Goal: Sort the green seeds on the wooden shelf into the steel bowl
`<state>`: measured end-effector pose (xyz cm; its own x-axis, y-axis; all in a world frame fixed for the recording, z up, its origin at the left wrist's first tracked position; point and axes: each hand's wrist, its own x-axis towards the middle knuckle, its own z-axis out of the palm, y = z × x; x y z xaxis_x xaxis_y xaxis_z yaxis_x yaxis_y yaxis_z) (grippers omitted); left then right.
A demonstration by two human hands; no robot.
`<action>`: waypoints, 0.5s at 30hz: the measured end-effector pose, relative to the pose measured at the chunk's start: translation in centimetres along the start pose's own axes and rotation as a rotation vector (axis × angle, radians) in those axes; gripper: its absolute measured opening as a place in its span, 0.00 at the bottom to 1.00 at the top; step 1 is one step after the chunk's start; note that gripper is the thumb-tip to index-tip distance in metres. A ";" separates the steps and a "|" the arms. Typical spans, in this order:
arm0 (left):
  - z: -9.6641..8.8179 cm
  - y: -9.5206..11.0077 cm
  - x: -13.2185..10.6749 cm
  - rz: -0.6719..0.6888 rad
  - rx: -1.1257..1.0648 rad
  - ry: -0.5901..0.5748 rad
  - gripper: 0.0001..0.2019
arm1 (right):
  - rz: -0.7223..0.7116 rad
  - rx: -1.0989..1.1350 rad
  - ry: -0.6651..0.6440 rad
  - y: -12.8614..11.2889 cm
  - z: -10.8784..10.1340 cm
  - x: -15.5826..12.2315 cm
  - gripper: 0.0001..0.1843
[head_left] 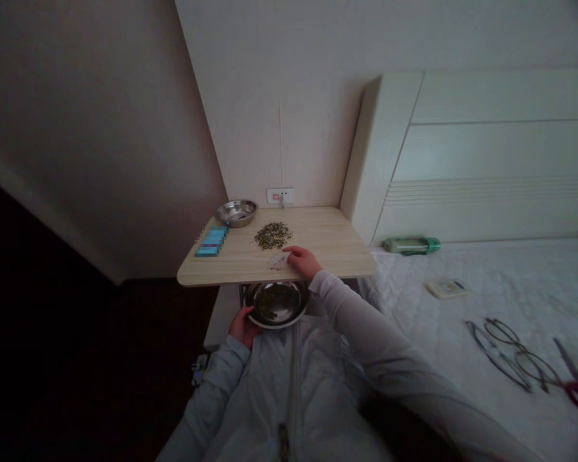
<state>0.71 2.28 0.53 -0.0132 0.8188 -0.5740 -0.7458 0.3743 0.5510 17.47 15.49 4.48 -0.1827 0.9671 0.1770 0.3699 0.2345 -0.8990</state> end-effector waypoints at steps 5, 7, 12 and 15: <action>0.4 0.1 -0.4 0.032 0.017 0.024 0.07 | -0.027 -0.052 0.007 -0.3 -0.1 -0.2 0.18; 0.6 0.1 -0.5 0.018 0.013 0.029 0.07 | -0.017 -0.047 -0.017 -0.3 -0.1 -0.2 0.18; 0.7 0.2 -0.7 0.010 0.018 0.005 0.07 | 0.018 0.048 -0.025 0.3 0.0 0.0 0.18; 0.8 0.2 -0.9 0.015 0.033 0.007 0.07 | 0.032 0.051 -0.017 0.4 0.0 0.0 0.19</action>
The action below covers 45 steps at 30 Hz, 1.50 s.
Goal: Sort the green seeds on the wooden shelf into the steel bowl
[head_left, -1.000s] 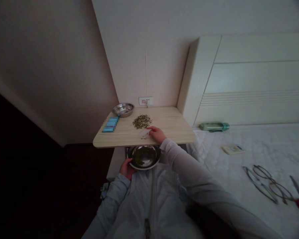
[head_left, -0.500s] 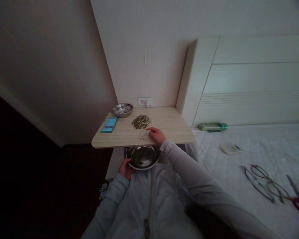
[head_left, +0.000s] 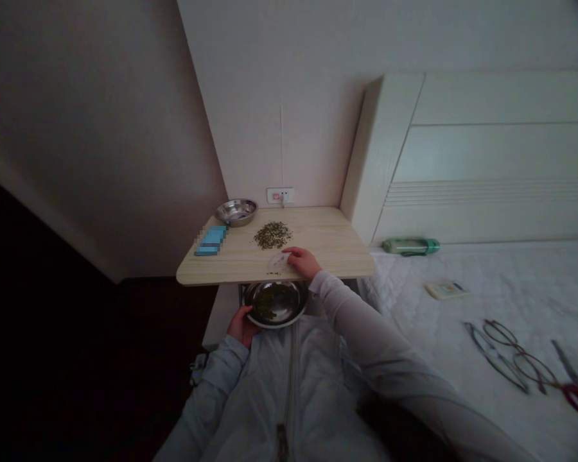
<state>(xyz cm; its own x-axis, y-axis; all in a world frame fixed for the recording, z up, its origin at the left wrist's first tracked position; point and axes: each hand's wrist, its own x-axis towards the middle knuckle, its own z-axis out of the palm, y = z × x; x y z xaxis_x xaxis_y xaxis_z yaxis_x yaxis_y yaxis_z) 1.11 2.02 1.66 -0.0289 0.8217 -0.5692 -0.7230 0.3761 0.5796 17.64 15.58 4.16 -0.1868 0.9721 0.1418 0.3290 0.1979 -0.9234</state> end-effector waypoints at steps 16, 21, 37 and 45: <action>-0.4 -0.2 0.4 0.024 0.014 0.005 0.06 | -0.008 -0.053 -0.038 -0.6 -0.2 -0.3 0.17; -0.3 -0.1 0.3 -0.001 -0.001 0.009 0.06 | 0.011 -0.063 -0.052 -0.9 -0.3 -0.6 0.17; -0.4 -0.3 0.3 0.009 -0.042 -0.009 0.08 | 0.014 -0.107 -0.083 -1.6 -0.6 -0.9 0.17; -0.4 -0.2 0.4 0.017 -0.018 0.000 0.07 | 0.012 -0.096 -0.080 -1.4 -0.6 -0.8 0.17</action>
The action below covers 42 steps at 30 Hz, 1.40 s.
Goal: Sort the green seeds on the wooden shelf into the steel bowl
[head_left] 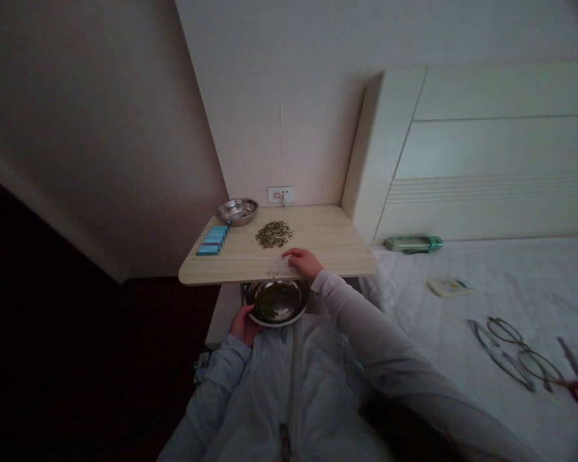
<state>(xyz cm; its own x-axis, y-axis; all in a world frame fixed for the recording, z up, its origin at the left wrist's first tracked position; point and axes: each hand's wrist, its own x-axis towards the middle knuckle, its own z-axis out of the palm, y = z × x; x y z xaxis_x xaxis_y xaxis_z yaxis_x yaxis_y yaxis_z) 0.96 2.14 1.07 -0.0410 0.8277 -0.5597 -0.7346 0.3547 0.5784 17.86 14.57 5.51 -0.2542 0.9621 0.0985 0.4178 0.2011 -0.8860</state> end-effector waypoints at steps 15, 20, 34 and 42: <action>-0.3 0.0 0.1 0.004 0.023 -0.009 0.07 | -0.017 0.042 0.047 0.3 0.1 0.2 0.17; -0.6 -0.1 0.4 0.011 0.017 -0.017 0.05 | -0.046 0.048 0.202 0.6 0.0 0.4 0.19; -0.4 -0.1 0.3 0.004 0.033 -0.023 0.07 | -0.054 -0.031 0.201 0.6 0.0 0.4 0.18; -0.5 0.0 0.3 -0.008 0.054 -0.019 0.08 | -0.056 -0.077 0.201 0.2 -0.1 0.1 0.19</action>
<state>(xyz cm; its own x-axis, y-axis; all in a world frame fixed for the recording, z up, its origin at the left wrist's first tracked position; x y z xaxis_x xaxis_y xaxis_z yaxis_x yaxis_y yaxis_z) 0.67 2.15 0.62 -0.0221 0.8323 -0.5538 -0.6973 0.3842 0.6051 17.96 14.75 5.37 -0.1025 0.9649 0.2418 0.4753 0.2610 -0.8402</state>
